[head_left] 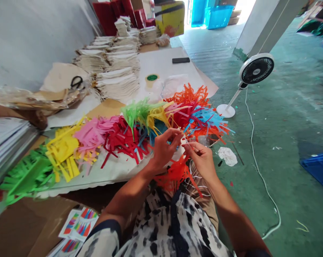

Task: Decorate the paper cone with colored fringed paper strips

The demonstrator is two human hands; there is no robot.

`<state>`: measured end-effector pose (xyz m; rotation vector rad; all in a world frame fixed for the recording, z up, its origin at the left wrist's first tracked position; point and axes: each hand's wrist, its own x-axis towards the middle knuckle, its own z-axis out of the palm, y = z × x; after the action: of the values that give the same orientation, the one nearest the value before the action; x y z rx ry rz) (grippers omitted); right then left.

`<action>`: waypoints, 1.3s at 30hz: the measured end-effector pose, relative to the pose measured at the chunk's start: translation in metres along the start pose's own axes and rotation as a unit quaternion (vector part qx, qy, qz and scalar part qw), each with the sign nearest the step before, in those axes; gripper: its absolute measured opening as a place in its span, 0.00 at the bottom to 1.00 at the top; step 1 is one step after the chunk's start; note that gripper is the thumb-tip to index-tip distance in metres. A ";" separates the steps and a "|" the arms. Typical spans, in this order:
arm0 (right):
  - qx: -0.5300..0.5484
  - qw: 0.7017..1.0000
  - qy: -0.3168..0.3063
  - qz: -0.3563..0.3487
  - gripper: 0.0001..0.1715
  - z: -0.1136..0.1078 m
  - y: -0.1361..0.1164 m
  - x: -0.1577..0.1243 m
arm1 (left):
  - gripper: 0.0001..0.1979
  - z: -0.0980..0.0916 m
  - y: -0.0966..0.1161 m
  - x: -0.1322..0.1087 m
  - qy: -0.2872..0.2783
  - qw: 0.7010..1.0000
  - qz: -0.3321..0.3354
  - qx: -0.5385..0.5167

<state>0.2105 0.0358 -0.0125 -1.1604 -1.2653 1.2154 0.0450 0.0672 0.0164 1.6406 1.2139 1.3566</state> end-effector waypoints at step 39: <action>-0.098 0.957 0.244 -0.126 0.27 -0.035 0.023 0.085 | 0.12 -0.042 0.052 0.107 0.077 0.959 0.025 -0.272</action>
<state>0.2417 0.1231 -0.0326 -1.2951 -1.1235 0.5739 0.0193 0.1477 0.1099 1.1971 0.7815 1.6918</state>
